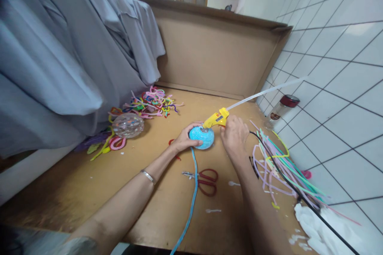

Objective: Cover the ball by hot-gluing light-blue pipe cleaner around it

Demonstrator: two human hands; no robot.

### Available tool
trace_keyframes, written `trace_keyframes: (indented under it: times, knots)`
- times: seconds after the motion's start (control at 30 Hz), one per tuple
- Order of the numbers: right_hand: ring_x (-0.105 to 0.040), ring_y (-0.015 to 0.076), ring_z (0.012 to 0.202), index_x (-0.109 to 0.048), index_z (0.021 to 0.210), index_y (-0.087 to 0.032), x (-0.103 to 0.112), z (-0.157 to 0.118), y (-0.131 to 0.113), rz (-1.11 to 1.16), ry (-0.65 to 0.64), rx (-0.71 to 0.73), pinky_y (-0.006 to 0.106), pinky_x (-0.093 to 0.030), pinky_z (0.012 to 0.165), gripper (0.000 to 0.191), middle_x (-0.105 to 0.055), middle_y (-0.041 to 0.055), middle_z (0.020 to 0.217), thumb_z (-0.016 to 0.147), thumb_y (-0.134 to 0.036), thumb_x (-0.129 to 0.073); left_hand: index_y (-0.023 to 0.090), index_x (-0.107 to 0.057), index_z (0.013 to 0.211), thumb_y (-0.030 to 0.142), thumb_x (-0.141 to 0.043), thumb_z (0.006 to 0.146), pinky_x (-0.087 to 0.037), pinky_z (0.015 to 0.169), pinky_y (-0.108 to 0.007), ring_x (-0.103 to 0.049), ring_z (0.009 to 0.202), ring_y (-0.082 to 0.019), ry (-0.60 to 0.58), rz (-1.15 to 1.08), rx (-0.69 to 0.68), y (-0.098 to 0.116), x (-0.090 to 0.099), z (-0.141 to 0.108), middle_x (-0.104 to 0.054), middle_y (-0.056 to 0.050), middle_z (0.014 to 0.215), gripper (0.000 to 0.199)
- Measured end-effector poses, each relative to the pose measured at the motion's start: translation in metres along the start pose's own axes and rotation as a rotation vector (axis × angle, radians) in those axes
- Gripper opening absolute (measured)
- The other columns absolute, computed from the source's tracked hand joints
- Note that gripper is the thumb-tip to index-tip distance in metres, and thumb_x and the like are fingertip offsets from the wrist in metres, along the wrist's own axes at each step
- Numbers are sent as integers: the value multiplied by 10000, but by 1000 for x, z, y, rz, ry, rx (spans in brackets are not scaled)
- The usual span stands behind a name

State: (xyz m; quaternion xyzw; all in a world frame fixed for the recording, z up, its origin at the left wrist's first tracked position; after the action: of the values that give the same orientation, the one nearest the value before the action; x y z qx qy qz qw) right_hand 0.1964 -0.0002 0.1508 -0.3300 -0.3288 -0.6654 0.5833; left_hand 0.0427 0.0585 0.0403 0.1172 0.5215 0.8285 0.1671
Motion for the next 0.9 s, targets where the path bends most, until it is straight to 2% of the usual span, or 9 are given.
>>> trace_keyframes:
  times: [0.27, 0.43, 0.6, 0.73, 0.9]
  knots:
    - [-541, 244, 821, -599, 914, -142, -4, 1, 4, 6, -52, -53, 310, -286, 614, 173, -635, 123, 902, 822, -248, -498, 163, -622, 1099, 280, -837, 501, -361, 1073, -391, -512, 1225, -274, -7, -14, -9, 3, -1, 0, -563, -113, 1290, 647]
    - [-580, 261, 814, -625, 984, -116, -12, 5, 14, 116, -77, -131, 311, -330, 624, 278, -657, 139, 886, 796, -284, -510, 165, -613, 1106, 304, -839, 508, -360, 1077, -397, -511, 1230, -278, -4, -10, 1, 1, -1, -1, -561, -114, 1297, 655]
    - [-613, 286, 794, -627, 1043, -71, -41, -3, 54, 167, -108, -348, 332, -377, 640, 416, -676, 168, 888, 806, -381, -481, 161, -614, 1100, 310, -846, 509, -353, 1088, -407, -506, 1242, -283, 5, 11, 4, 1, 0, -2, -549, -126, 1316, 652]
    - [-625, 296, 857, -620, 1045, -49, -68, -18, 68, 99, -155, -352, 341, -418, 691, 420, -669, 203, 950, 819, -376, -482, 160, -606, 1111, 339, -850, 506, -355, 1088, -419, -506, 1244, -290, 4, -3, 17, -1, 0, -2, -553, -129, 1313, 676]
    - [-640, 312, 912, -594, 1049, 15, -93, -31, 65, -24, -276, -321, 343, -431, 719, 436, -652, 256, 972, 864, -359, -471, 159, -600, 1114, 346, -850, 506, -343, 1091, -419, -500, 1249, -288, 9, 18, 10, -1, 0, -2, -550, -134, 1314, 683]
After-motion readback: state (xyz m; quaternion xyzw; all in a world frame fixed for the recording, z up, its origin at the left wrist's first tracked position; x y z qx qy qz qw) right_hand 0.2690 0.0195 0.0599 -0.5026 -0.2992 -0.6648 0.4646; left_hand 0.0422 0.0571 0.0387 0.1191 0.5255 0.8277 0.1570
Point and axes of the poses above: each hand's wrist, its own z-axis towards the middle knuckle, its own x-axis out of the back of the hand, y = z × x, the point moved 8 cm from there along z, towards the middle knuckle
